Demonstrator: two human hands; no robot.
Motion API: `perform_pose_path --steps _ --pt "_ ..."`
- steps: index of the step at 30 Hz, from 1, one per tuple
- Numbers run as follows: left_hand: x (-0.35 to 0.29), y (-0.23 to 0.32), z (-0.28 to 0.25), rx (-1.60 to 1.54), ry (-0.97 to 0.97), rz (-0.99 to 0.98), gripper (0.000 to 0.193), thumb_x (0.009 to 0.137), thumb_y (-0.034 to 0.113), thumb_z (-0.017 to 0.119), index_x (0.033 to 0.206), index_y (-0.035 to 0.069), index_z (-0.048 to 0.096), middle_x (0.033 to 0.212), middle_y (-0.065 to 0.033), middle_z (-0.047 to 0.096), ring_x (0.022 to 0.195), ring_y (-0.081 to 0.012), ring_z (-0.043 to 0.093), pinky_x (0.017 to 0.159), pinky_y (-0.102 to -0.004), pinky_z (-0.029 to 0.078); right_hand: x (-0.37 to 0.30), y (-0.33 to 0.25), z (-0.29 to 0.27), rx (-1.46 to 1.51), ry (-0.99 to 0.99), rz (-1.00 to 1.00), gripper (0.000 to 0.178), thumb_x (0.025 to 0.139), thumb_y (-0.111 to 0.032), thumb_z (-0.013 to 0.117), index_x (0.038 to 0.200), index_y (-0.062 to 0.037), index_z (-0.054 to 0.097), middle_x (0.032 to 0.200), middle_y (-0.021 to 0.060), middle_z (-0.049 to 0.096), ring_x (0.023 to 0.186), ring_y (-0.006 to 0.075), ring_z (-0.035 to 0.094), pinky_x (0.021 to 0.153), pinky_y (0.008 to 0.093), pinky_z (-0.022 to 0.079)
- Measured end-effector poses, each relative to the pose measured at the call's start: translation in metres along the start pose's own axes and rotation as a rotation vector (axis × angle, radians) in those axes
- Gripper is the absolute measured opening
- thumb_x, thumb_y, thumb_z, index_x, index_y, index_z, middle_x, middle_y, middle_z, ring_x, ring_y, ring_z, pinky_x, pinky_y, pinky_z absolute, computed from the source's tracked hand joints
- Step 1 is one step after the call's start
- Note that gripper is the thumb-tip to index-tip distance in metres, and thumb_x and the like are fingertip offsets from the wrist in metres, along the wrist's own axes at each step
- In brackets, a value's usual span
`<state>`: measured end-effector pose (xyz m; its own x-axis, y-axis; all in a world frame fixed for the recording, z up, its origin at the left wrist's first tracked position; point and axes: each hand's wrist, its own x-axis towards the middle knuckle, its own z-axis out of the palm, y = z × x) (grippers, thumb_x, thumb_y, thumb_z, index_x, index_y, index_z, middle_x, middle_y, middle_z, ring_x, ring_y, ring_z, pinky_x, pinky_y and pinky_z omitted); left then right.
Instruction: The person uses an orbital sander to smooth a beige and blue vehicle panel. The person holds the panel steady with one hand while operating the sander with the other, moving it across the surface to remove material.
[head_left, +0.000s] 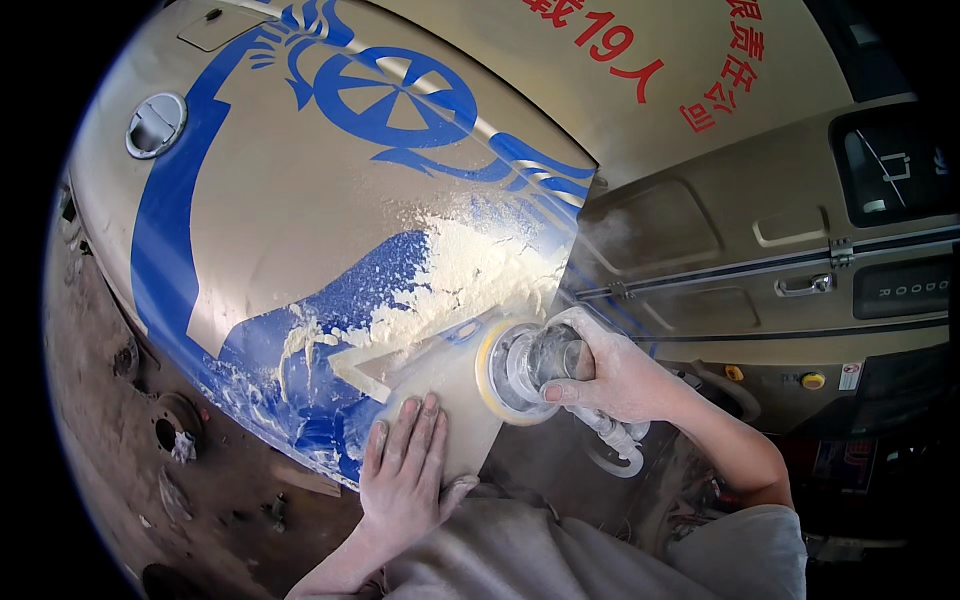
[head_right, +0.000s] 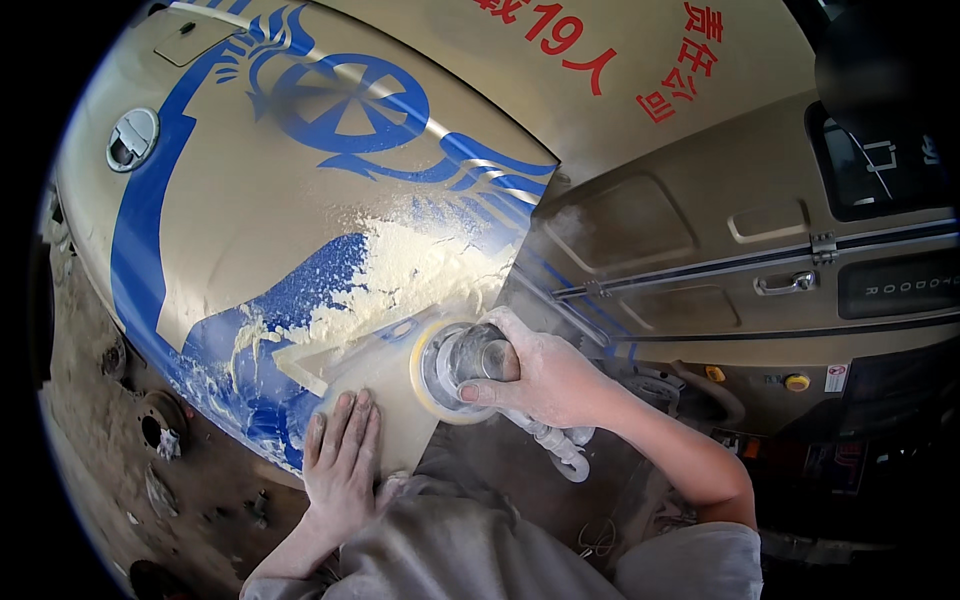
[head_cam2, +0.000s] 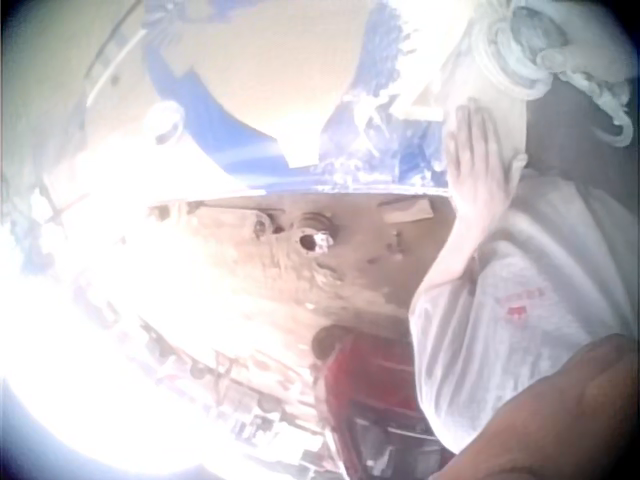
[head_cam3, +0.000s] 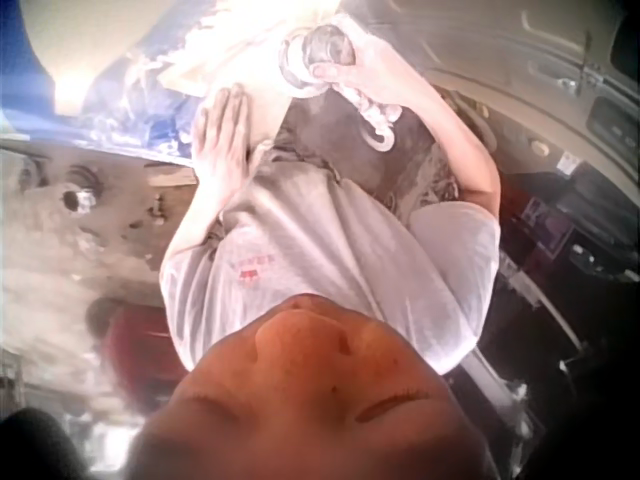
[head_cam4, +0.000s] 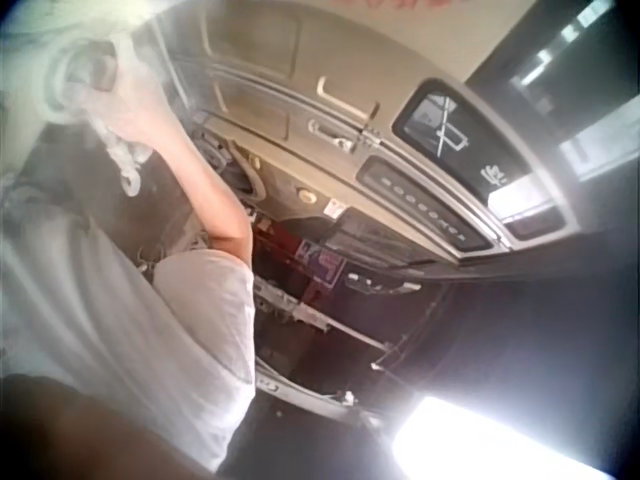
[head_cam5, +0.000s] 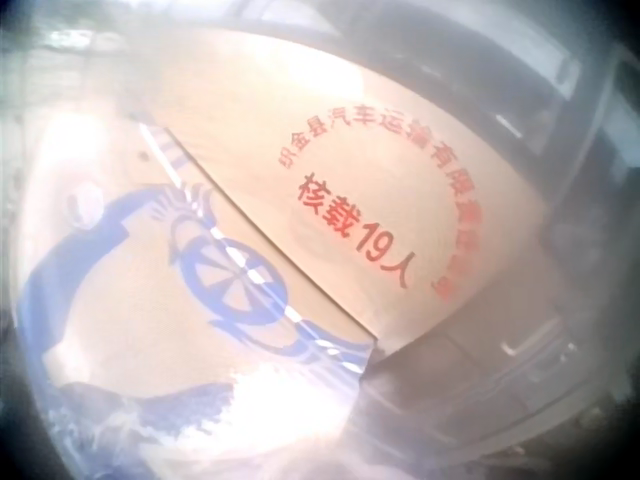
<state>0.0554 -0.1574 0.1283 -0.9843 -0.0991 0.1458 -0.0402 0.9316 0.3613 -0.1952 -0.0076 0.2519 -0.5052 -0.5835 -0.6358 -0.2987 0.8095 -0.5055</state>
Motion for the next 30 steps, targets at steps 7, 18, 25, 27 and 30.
perform_pose_path --steps 7,18,25,27,30 --pt "0.001 -0.001 -0.001 0.003 0.012 0.004 0.076 0.093 0.058 0.059 0.143 0.000 0.056 0.156 -0.0151 0.049 0.149 -0.0305 0.039 0.123 -0.0505 0.021 0.004 -0.004 -0.005 -0.026 0.014 0.047 0.086 0.086 -0.052 0.080 0.138 0.0050 0.043 0.069 0.0083 0.058 0.062 0.0196 0.057 0.062 0.0350 0.046" --pt "0.001 -0.001 0.001 0.015 0.018 0.005 0.075 0.093 0.059 0.060 0.141 0.001 0.058 0.155 -0.0147 0.050 0.148 -0.0303 0.040 0.124 -0.0500 0.020 0.004 -0.005 -0.005 -0.002 -0.007 0.035 0.082 0.086 -0.048 0.082 0.138 0.0023 0.044 0.067 0.0061 0.057 0.061 0.0186 0.056 0.061 0.0342 0.044" --pt "0.001 -0.001 0.001 0.000 0.040 0.003 0.074 0.092 0.058 0.062 0.139 0.001 0.060 0.153 -0.0146 0.052 0.148 -0.0304 0.041 0.123 -0.0501 0.021 0.011 0.010 -0.004 0.073 0.014 -0.001 0.081 0.085 -0.050 0.082 0.138 -0.0009 0.044 0.065 0.0071 0.058 0.060 0.0200 0.057 0.060 0.0353 0.044" --pt "0.002 -0.001 0.002 -0.001 0.031 -0.001 0.074 0.092 0.058 0.062 0.139 0.001 0.060 0.153 -0.0145 0.052 0.148 -0.0304 0.041 0.123 -0.0502 0.022 0.005 0.002 -0.001 -0.013 -0.049 -0.001 0.082 0.085 -0.051 0.081 0.138 -0.0004 0.043 0.065 0.0078 0.059 0.060 0.0207 0.058 0.060 0.0357 0.044" --pt "0.000 -0.001 -0.001 0.017 0.020 -0.007 0.074 0.092 0.058 0.062 0.139 0.001 0.060 0.153 -0.0145 0.052 0.148 -0.0304 0.041 0.123 -0.0505 0.023 -0.003 -0.001 -0.002 -0.087 -0.076 -0.001 0.084 0.085 -0.052 0.081 0.138 0.0012 0.043 0.066 0.0084 0.059 0.061 0.0230 0.059 0.060 0.0375 0.045"
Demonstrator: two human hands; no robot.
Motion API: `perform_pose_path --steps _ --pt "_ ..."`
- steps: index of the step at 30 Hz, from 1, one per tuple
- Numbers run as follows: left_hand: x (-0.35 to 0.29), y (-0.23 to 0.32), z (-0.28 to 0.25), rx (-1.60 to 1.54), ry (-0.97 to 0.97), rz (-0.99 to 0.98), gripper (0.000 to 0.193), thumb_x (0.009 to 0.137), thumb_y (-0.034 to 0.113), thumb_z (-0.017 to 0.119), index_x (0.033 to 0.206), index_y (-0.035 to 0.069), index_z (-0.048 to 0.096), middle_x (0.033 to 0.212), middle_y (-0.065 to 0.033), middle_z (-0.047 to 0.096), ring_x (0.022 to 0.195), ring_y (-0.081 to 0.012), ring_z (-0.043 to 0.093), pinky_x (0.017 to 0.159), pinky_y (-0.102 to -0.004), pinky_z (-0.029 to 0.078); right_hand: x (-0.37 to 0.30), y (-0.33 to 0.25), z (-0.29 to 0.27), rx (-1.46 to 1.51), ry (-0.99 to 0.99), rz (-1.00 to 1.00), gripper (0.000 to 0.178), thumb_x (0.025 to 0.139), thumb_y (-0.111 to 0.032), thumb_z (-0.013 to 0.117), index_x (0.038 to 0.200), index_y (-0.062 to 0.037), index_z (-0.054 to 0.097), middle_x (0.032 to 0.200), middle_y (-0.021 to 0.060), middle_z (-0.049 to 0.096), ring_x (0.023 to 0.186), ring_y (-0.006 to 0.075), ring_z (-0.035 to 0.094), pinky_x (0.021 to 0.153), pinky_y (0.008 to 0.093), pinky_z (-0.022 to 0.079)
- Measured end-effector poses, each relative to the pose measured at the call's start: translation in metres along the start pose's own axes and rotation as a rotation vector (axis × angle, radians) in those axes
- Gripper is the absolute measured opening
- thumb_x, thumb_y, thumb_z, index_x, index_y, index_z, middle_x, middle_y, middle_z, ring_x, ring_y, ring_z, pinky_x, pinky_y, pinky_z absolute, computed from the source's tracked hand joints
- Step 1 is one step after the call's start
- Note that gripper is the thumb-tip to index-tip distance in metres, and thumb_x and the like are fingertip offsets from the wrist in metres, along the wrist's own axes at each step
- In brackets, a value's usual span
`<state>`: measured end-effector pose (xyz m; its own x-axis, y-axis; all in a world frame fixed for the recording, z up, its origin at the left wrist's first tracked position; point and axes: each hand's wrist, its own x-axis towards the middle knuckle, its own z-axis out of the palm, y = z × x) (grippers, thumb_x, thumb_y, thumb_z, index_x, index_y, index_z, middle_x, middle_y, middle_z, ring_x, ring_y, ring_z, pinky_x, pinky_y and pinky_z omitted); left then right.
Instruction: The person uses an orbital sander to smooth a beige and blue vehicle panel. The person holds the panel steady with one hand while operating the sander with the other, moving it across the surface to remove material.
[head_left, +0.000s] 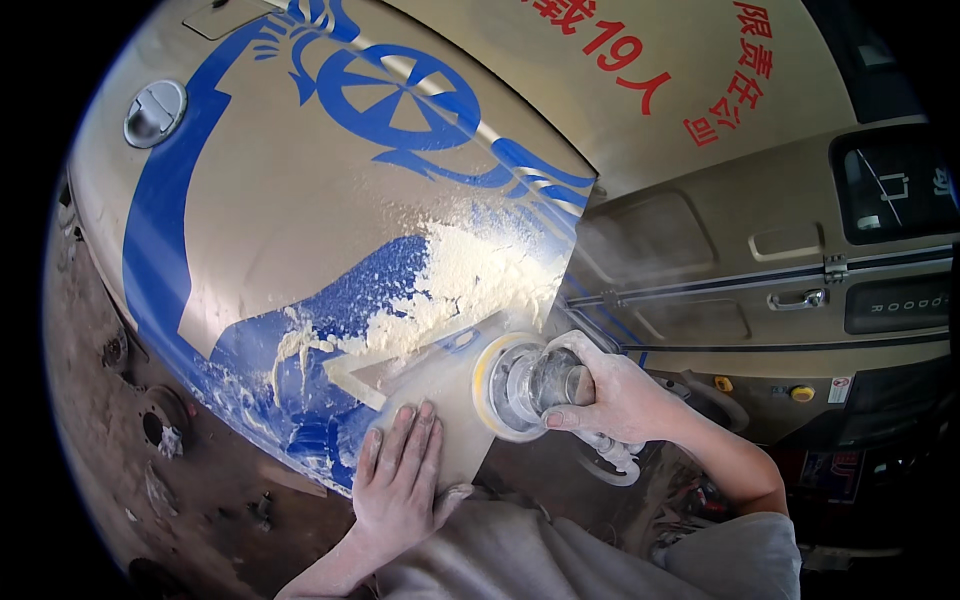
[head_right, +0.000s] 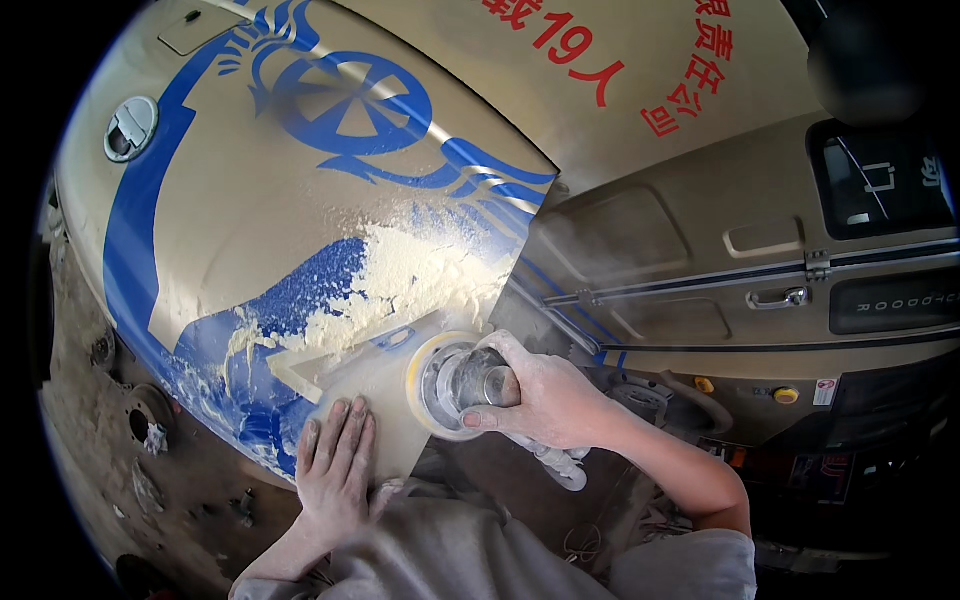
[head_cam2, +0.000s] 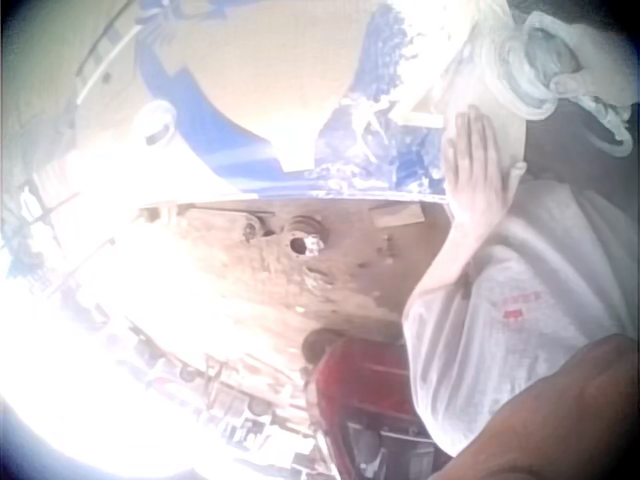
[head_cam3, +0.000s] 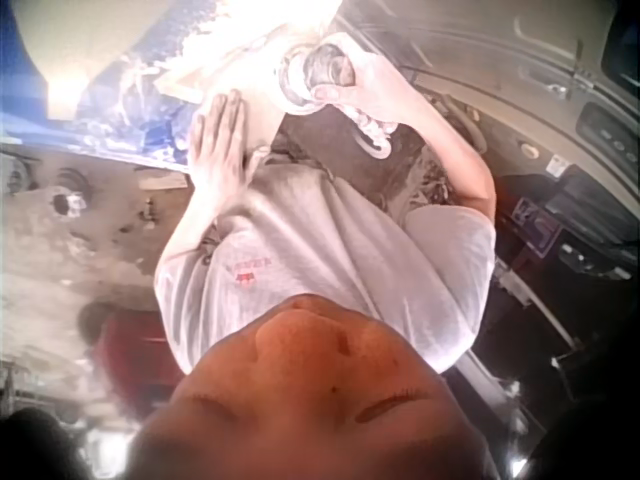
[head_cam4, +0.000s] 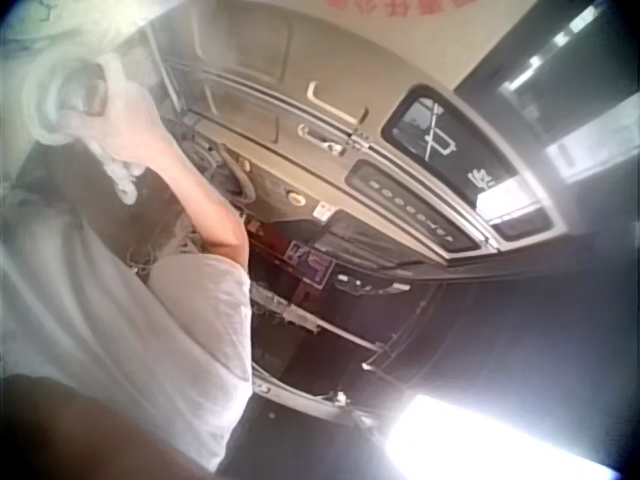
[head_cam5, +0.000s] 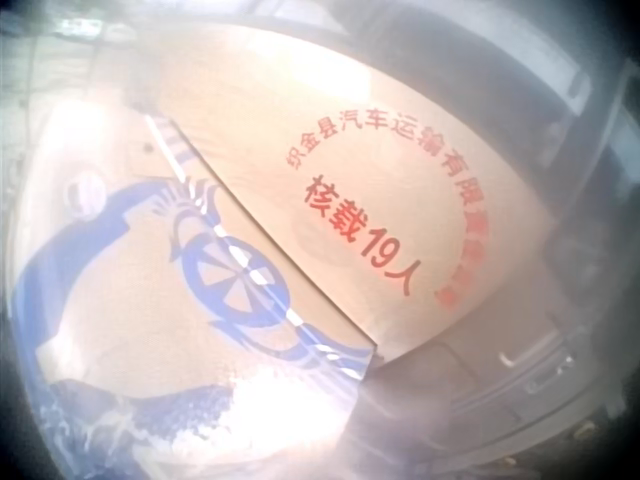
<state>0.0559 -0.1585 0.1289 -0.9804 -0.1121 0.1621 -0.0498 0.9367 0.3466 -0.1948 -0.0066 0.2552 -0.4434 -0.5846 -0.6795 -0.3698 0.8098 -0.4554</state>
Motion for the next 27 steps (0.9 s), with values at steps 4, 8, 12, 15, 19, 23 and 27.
perform_pose_path --steps 4,8,12,15,19,23,27 --pt "0.002 0.001 0.000 -0.007 0.004 -0.003 0.074 0.092 0.057 0.062 0.140 0.001 0.059 0.154 -0.0146 0.051 0.148 -0.0304 0.041 0.123 -0.0506 0.023 0.008 0.005 -0.002 0.029 0.072 0.008 0.087 0.084 -0.053 0.081 0.138 0.0033 0.043 0.066 0.0090 0.059 0.061 0.0252 0.060 0.061 0.0391 0.046" --pt "0.001 0.000 0.002 -0.012 0.004 -0.009 0.074 0.093 0.057 0.060 0.141 0.001 0.058 0.154 -0.0145 0.051 0.148 -0.0304 0.040 0.123 -0.0506 0.022 0.001 -0.015 0.005 -0.072 -0.069 -0.044 0.085 0.084 -0.054 0.081 0.136 0.0020 0.044 0.067 0.0111 0.060 0.062 0.0268 0.060 0.062 0.0391 0.047" --pt "0.001 0.001 0.001 0.004 -0.001 -0.010 0.075 0.094 0.057 0.059 0.143 0.001 0.056 0.155 -0.0145 0.051 0.149 -0.0306 0.039 0.123 -0.0504 0.021 0.005 0.006 -0.004 0.010 0.063 -0.007 0.081 0.084 -0.049 0.082 0.137 -0.0002 0.044 0.073 0.0118 0.066 0.069 0.0256 0.067 0.064 0.0388 0.049" --pt "0.000 0.004 0.001 -0.002 0.002 -0.005 0.076 0.094 0.058 0.058 0.145 0.001 0.055 0.155 -0.0145 0.050 0.149 -0.0309 0.038 0.124 -0.0503 0.020 0.001 0.039 -0.011 0.142 0.268 -0.012 0.081 0.081 -0.041 0.086 0.138 -0.0034 0.044 0.084 0.0138 0.070 0.083 0.0270 0.071 0.074 0.0396 0.053" --pt "0.001 0.005 0.005 0.054 -0.013 0.027 0.078 0.097 0.056 0.047 0.147 -0.005 0.049 0.158 -0.0189 0.044 0.151 -0.0350 0.034 0.124 -0.0525 0.017 -0.032 0.049 -0.007 0.119 0.514 -0.044 0.091 0.071 -0.032 0.094 0.143 -0.0080 0.043 0.126 0.0203 0.065 0.121 0.0328 0.064 0.103 0.0418 0.049" --pt "0.012 0.012 -0.009 0.040 -0.153 -0.002 0.086 0.097 0.060 0.046 0.150 -0.008 0.042 0.161 -0.0237 0.037 0.153 -0.0378 0.030 0.125 -0.0535 0.015 -0.061 0.086 0.014 0.256 0.754 -0.160 0.109 0.062 -0.030 0.098 0.150 -0.0046 0.039 0.143 0.0166 0.052 0.131 0.0286 0.054 0.111 0.0415 0.044" --pt "0.068 0.022 -0.017 -0.024 -0.255 0.044 0.094 0.096 0.063 0.048 0.153 -0.009 0.034 0.163 -0.0268 0.031 0.154 -0.0402 0.024 0.125 -0.0550 0.014 -0.073 0.117 0.026 0.471 0.953 -0.338 0.118 0.061 -0.031 0.100 0.154 -0.0014 0.033 0.150 0.0162 0.045 0.135 0.0274 0.050 0.112 0.0421 0.044"
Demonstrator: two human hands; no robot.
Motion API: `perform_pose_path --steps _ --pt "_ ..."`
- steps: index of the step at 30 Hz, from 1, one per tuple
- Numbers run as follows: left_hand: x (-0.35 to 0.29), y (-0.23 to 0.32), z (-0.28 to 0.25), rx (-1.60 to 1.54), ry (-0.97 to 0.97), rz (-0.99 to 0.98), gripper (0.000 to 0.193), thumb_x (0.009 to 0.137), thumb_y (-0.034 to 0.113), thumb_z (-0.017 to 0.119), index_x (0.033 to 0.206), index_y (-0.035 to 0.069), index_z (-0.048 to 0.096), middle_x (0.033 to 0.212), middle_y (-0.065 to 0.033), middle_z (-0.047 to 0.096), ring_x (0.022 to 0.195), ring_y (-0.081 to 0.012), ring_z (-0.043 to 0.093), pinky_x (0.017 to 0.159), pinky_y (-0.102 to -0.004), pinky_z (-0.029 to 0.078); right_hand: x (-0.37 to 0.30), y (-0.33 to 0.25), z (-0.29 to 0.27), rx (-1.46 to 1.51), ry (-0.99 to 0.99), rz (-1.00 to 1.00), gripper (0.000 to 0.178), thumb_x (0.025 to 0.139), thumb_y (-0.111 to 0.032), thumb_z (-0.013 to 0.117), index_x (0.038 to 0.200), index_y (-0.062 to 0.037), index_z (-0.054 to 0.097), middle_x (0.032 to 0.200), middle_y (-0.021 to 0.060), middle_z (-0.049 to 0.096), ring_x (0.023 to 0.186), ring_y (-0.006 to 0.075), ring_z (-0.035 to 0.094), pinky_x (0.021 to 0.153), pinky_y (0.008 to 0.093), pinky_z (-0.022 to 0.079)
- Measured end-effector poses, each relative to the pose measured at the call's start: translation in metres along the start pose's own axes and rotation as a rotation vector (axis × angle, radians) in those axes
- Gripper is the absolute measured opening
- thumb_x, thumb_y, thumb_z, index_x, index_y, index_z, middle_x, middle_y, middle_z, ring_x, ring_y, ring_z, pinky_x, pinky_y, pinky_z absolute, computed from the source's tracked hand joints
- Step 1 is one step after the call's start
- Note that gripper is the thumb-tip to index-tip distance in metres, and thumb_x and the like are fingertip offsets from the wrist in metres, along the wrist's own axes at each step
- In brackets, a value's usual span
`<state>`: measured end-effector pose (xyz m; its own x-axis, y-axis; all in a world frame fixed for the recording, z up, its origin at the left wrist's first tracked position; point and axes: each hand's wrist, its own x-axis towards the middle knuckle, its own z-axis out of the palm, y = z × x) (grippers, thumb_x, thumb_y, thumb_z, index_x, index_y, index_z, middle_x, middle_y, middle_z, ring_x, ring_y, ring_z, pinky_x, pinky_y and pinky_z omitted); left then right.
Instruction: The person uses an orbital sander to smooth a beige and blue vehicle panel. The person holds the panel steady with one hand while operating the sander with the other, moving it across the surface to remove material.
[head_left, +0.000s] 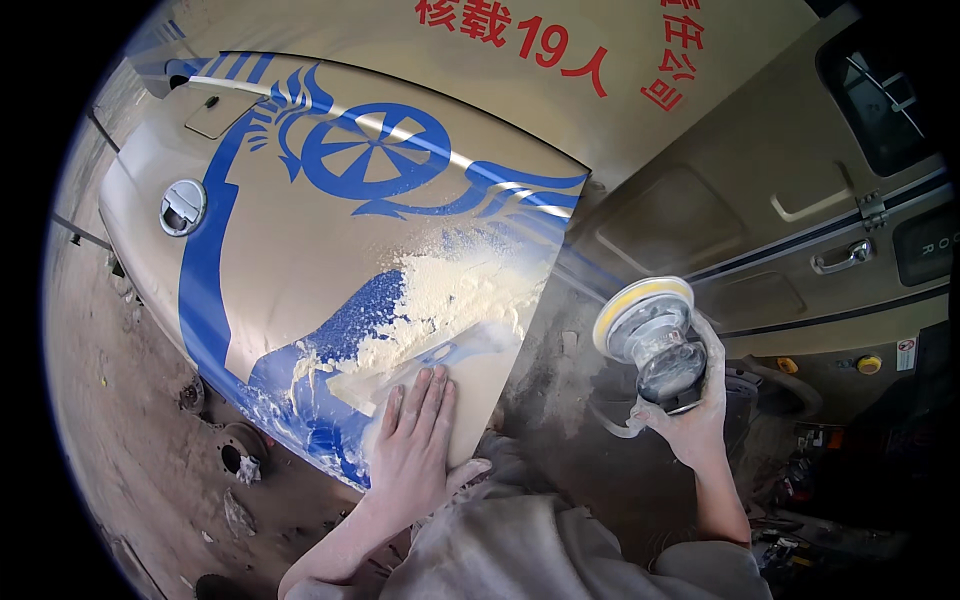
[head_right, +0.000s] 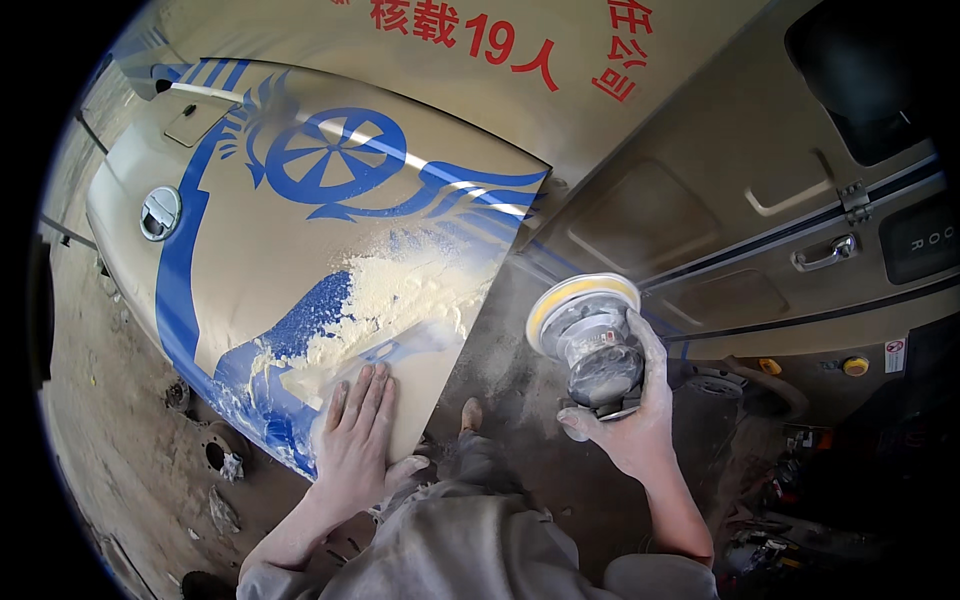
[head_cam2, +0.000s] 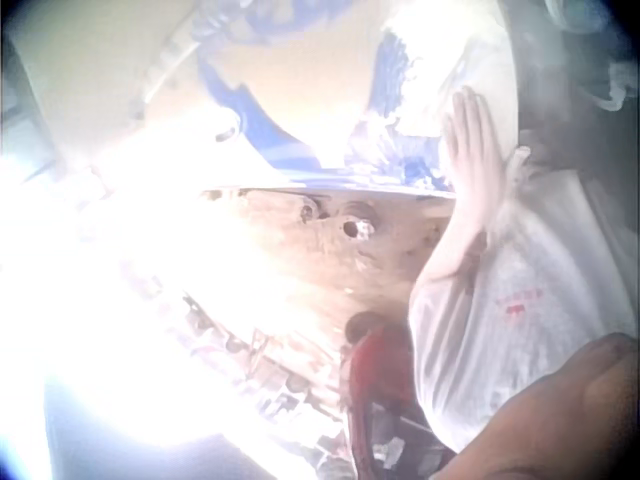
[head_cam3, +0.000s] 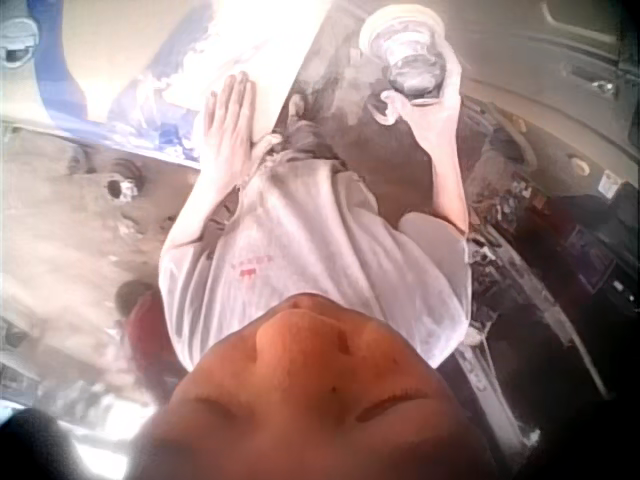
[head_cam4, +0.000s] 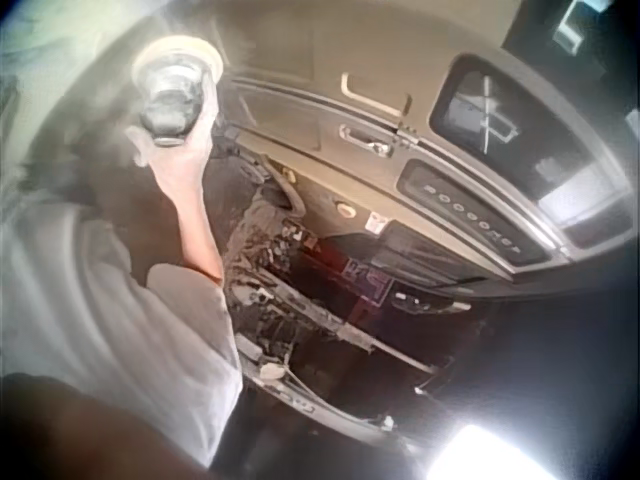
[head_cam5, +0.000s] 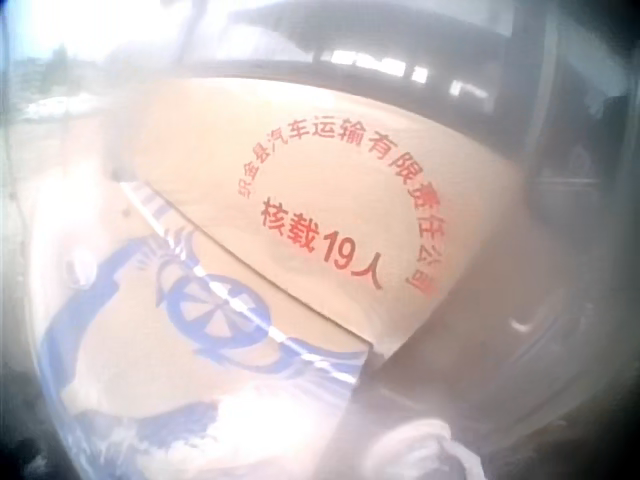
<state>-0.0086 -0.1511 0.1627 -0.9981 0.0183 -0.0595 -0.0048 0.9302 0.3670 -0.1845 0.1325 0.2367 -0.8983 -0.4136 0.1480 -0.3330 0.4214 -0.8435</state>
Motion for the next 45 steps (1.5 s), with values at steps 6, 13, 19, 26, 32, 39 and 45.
perform_pose_path --steps 6,13,19,26,32,39,45 --pt "0.082 0.013 0.003 0.065 -0.015 0.136 0.098 0.095 0.063 0.055 0.156 -0.009 0.028 0.163 -0.0274 0.028 0.156 -0.0376 0.020 0.127 -0.0513 0.014 -0.025 0.026 -0.025 0.188 0.088 -0.093 0.122 0.065 -0.038 0.099 0.156 0.0017 0.029 0.153 0.0183 0.040 0.140 0.0296 0.046 0.115 0.0439 0.041" --pt "0.067 0.032 0.009 0.087 -0.047 0.106 0.099 0.095 0.066 0.051 0.157 -0.007 0.027 0.165 -0.0248 0.026 0.156 -0.0373 0.019 0.127 -0.0502 0.015 -0.030 0.050 -0.030 0.218 0.040 -0.086 0.117 0.065 -0.046 0.097 0.152 0.0048 0.036 0.149 0.0180 0.045 0.137 0.0292 0.049 0.114 0.0432 0.042" --pt "-0.011 0.042 0.011 0.113 -0.130 -0.085 0.101 0.092 0.065 0.055 0.158 -0.006 0.027 0.167 -0.0238 0.024 0.157 -0.0386 0.019 0.126 -0.0524 0.014 -0.026 0.064 -0.031 0.255 -0.012 -0.019 0.117 0.062 -0.055 0.096 0.149 0.0043 0.042 0.143 0.0165 0.051 0.132 0.0274 0.052 0.111 0.0417 0.043" --pt "-0.098 0.037 0.053 0.173 -0.116 -0.230 0.102 0.090 0.063 0.061 0.154 -0.010 0.030 0.165 -0.0286 0.024 0.156 -0.0451 0.016 0.124 -0.0609 0.012 -0.017 0.081 -0.033 0.237 -0.068 -0.008 0.116 0.062 -0.060 0.093 0.146 0.0037 0.046 0.140 0.0162 0.053 0.129 0.0268 0.054 0.108 0.0415 0.044" --pt "-0.096 0.045 0.062 0.132 -0.049 -0.233 0.108 0.092 0.066 0.057 0.159 -0.008 0.018 0.165 -0.0326 0.018 0.155 -0.0494 0.013 0.123 -0.0621 0.011 -0.015 0.100 -0.041 0.252 -0.090 0.011 0.116 0.063 -0.063 0.092 0.145 0.0039 0.046 0.141 0.0158 0.053 0.129 0.0271 0.054 0.109 0.0427 0.045" --pt "-0.001 0.064 0.028 0.191 -0.152 -0.163 0.107 0.090 0.066 0.059 0.158 -0.007 0.022 0.168 -0.0249 0.019 0.157 -0.0395 0.016 0.126 -0.0539 0.016 -0.007 0.101 -0.045 0.292 -0.119 0.015 0.117 0.062 -0.065 0.091 0.145 0.0040 0.046 0.140 0.0158 0.052 0.130 0.0273 0.053 0.109 0.0424 0.044" --pt "0.040 0.065 0.028 0.102 0.030 -0.065 0.099 0.093 0.061 0.058 0.157 -0.007 0.027 0.167 -0.0224 0.025 0.156 -0.0349 0.023 0.126 -0.0488 0.020 -0.005 0.073 -0.035 0.303 -0.159 0.019 0.117 0.064 -0.066 0.090 0.146 0.0046 0.046 0.140 0.0161 0.052 0.130 0.0267 0.053 0.109 0.0422 0.045"
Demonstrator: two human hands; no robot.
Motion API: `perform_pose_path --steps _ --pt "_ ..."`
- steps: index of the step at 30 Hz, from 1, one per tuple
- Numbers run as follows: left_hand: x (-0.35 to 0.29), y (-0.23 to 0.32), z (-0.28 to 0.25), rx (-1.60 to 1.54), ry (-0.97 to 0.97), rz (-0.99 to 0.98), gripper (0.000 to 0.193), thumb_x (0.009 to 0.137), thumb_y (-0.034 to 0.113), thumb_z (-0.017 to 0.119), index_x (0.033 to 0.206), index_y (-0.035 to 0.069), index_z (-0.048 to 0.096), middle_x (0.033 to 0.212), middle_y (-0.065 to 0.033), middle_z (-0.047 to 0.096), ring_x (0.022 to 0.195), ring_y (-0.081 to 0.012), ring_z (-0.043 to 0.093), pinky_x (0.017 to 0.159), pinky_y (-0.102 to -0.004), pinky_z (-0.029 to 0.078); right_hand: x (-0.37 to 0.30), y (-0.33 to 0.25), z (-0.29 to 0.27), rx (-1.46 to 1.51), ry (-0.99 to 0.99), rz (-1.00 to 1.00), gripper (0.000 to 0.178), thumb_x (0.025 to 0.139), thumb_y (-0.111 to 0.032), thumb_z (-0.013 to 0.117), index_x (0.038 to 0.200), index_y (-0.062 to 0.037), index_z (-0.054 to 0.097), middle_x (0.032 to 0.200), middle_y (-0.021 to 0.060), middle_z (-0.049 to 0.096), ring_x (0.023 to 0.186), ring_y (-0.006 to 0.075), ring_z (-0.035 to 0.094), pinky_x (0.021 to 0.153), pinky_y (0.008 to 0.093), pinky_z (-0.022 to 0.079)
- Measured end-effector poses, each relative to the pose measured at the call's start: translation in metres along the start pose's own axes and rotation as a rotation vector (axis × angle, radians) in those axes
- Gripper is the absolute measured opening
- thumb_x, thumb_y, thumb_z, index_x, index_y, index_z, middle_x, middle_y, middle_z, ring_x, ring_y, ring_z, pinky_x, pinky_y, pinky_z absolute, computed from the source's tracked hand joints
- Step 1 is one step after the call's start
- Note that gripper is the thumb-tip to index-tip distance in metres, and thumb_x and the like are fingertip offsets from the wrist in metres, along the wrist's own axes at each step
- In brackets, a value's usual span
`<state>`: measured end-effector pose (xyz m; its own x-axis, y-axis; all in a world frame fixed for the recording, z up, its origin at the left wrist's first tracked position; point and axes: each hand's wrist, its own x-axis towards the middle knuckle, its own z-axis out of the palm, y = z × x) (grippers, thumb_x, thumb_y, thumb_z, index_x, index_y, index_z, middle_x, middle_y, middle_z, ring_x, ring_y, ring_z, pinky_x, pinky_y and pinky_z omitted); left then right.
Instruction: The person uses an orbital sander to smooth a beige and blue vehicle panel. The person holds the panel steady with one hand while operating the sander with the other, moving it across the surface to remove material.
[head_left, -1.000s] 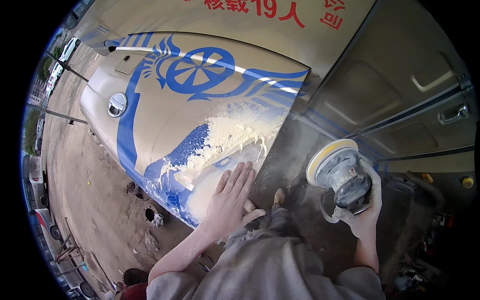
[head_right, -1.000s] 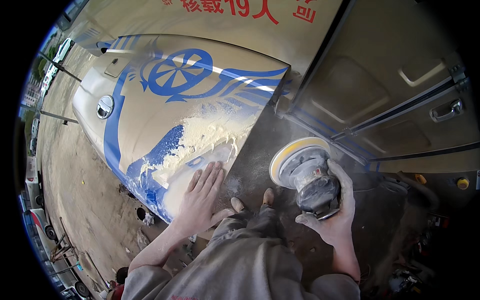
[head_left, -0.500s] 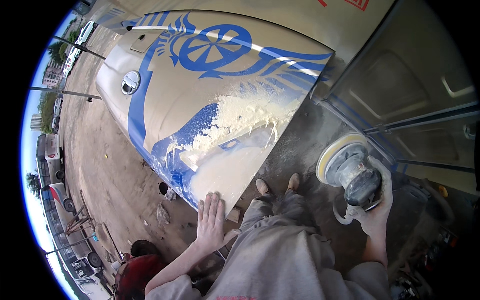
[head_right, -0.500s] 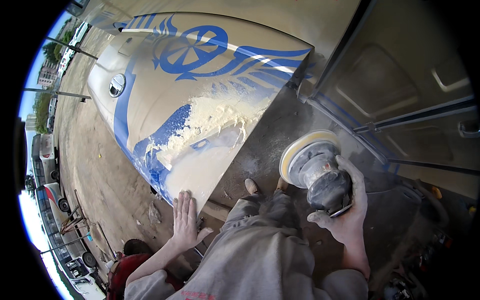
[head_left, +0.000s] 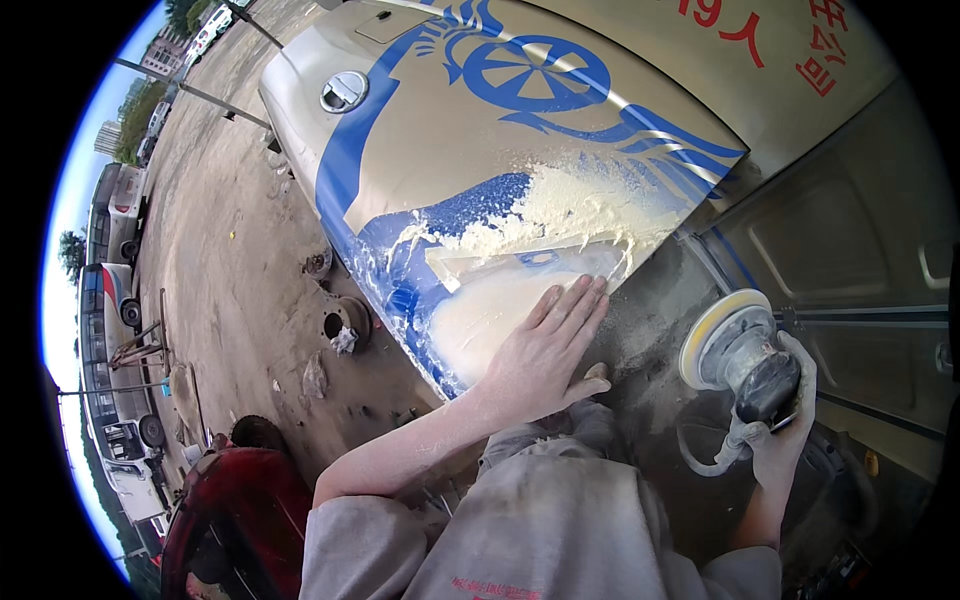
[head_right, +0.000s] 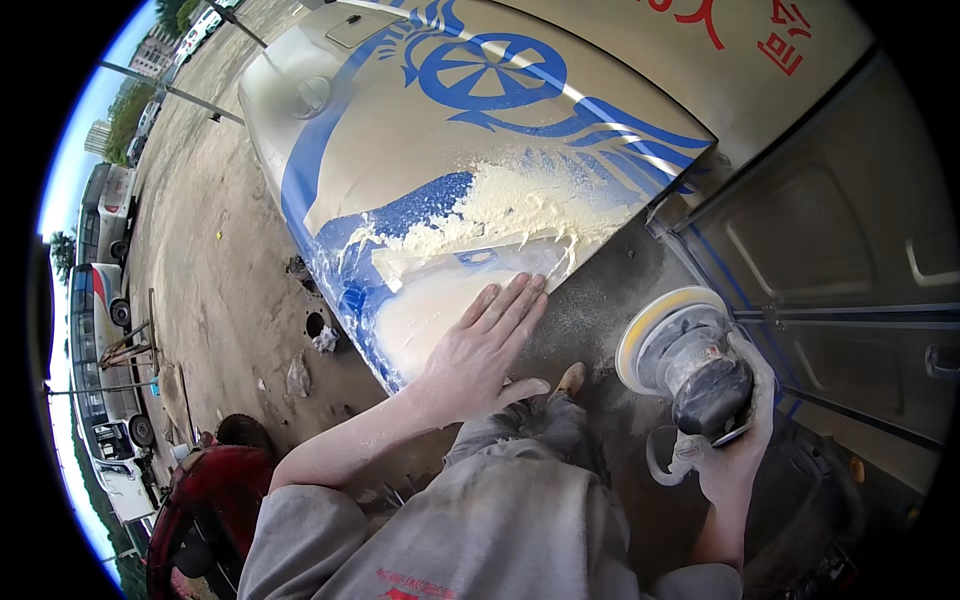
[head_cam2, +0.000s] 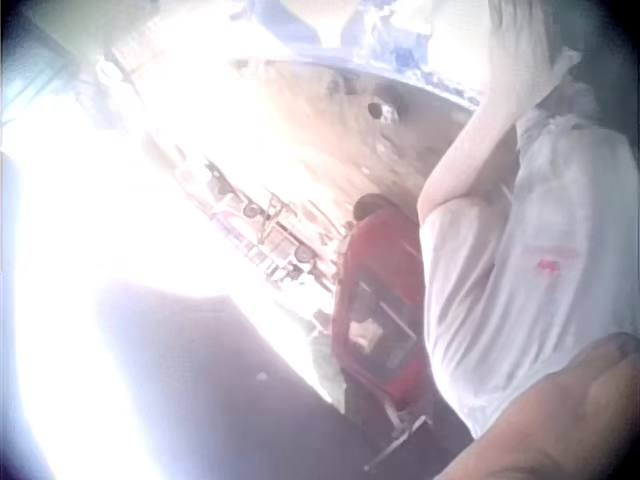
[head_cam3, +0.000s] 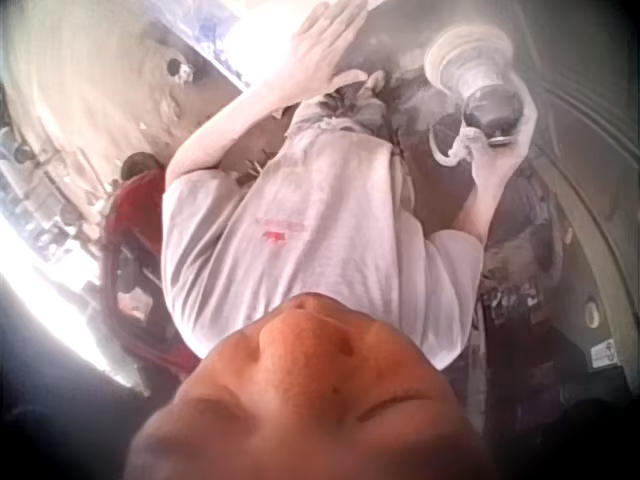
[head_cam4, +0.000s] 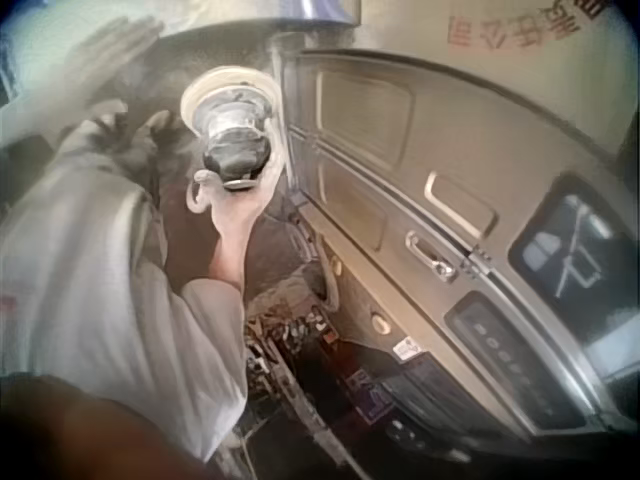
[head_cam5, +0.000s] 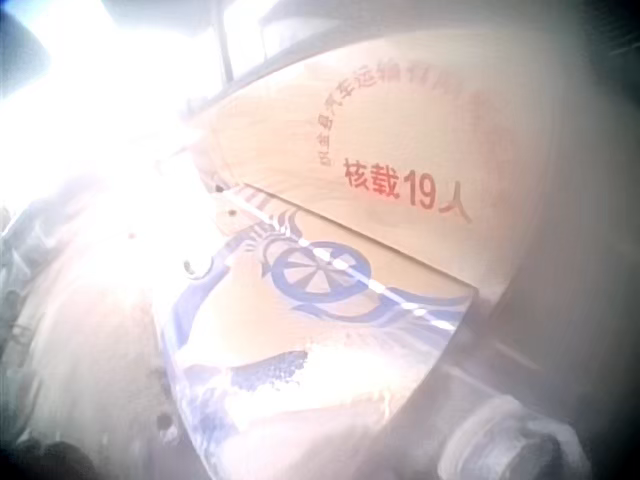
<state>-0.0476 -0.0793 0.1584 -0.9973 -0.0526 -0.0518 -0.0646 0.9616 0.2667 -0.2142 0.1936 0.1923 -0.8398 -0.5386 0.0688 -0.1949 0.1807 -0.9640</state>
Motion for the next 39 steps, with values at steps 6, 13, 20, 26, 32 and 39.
perform_pose_path --steps 6,13,20,26,32,39 --pt "-0.070 -0.016 0.003 -0.039 0.024 -0.100 0.093 0.095 0.063 0.053 0.158 -0.002 0.032 0.166 -0.0182 0.028 0.156 -0.0348 0.022 0.126 -0.0507 0.018 -0.008 -0.022 0.024 0.023 -0.048 0.034 0.116 0.063 -0.062 0.093 0.146 0.0041 0.046 0.141 0.0147 0.051 0.131 0.0252 0.053 0.110 0.0398 0.043" --pt "-0.121 -0.085 0.018 -0.145 0.321 -0.367 0.078 0.094 0.039 0.057 0.159 0.004 0.033 0.168 -0.0148 0.027 0.157 -0.0358 0.017 0.127 -0.0547 0.010 0.003 -0.045 0.069 -0.039 -0.309 0.103 0.108 0.063 -0.059 0.093 0.141 0.0017 0.051 0.135 0.0136 0.056 0.126 0.0235 0.055 0.108 0.0384 0.043" --pt "-0.122 -0.105 0.031 -0.213 0.565 -0.468 0.063 0.097 0.021 0.054 0.156 0.005 0.040 0.166 -0.0123 0.034 0.157 -0.0329 0.019 0.127 -0.0542 0.010 0.044 -0.090 0.143 -0.541 -0.759 0.277 0.085 0.070 -0.032 0.094 0.137 -0.0020 0.052 0.078 0.0095 0.066 0.074 0.0141 0.061 0.075 0.0317 0.050" --pt "-0.124 -0.105 0.039 -0.329 0.664 -0.497 0.054 0.103 0.020 0.044 0.154 0.004 0.044 0.165 -0.0104 0.036 0.157 -0.0319 0.021 0.126 -0.0498 0.011 0.050 -0.114 0.204 -0.722 -0.964 0.092 0.087 0.075 -0.043 0.091 0.141 -0.0036 0.050 0.083 0.0147 0.066 0.078 0.0253 0.063 0.080 0.0401 0.051" --pt "-0.130 -0.106 0.043 -0.361 0.695 -0.507 0.055 0.100 0.017 0.048 0.154 0.005 0.045 0.165 -0.0092 0.037 0.158 -0.0294 0.020 0.126 -0.0491 0.013 0.039 -0.112 0.201 -0.828 -0.930 0.099 0.092 0.072 -0.045 0.091 0.141 -0.0029 0.047 0.097 0.0138 0.067 0.090 0.0237 0.065 0.087 0.0363 0.051" --pt "-0.127 -0.110 0.043 -0.368 0.703 -0.483 0.056 0.099 0.016 0.050 0.153 0.006 0.046 0.164 -0.0088 0.038 0.157 -0.0300 0.021 0.127 -0.0491 0.010 0.051 -0.103 0.202 -0.747 -0.783 0.030 0.093 0.078 -0.046 0.088 0.143 0.0028 0.043 0.075 0.0091 0.062 0.069 0.0167 0.056 0.070 0.0339 0.050"
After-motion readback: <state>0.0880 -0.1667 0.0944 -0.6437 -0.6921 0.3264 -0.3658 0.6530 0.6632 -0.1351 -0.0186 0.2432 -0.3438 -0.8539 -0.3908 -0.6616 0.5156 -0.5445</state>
